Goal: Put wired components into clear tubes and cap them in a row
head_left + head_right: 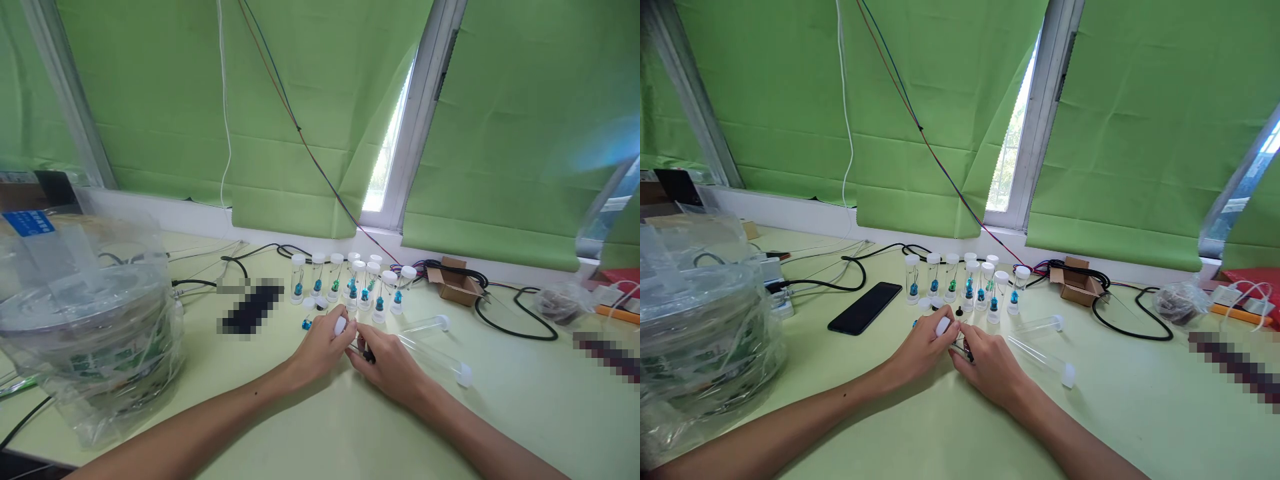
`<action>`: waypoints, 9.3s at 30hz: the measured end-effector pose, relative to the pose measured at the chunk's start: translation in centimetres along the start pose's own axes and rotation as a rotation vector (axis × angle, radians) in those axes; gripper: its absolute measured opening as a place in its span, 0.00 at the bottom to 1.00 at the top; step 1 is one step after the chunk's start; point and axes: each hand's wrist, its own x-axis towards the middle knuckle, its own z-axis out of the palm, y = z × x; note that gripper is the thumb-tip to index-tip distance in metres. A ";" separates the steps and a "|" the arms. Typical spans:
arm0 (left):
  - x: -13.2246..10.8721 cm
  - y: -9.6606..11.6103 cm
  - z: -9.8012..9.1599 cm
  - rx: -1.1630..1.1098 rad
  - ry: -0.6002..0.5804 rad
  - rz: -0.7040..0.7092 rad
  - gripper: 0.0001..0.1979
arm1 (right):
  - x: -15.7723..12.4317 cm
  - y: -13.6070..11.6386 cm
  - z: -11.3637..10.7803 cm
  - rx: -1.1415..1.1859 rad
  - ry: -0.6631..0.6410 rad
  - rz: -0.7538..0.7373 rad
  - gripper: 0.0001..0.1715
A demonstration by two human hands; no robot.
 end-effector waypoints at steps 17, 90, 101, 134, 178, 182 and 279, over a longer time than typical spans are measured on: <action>-0.1 -0.2 0.3 0.012 0.018 0.001 0.14 | -0.1 0.2 0.1 -0.004 -0.007 -0.004 0.13; -0.1 0.5 0.5 -0.229 -0.021 0.049 0.23 | 0.6 -1.3 0.4 0.545 0.024 0.300 0.06; -0.3 0.6 0.2 -0.230 0.011 0.070 0.22 | 0.5 -1.4 0.3 0.579 0.026 0.287 0.09; 0.4 0.3 -1.1 -0.004 0.075 0.187 0.24 | 0.5 -1.1 0.1 0.301 0.130 0.139 0.07; 1.0 -2.3 -0.3 0.081 -0.113 0.027 0.32 | 0.6 1.8 0.7 0.217 0.264 0.247 0.21; 1.0 -2.1 -0.2 0.050 -0.098 0.009 0.31 | 0.9 1.4 0.0 0.211 0.383 0.257 0.16; 0.7 -1.8 0.2 0.536 -0.067 0.056 0.06 | 1.6 0.5 -1.5 0.607 0.461 0.402 0.14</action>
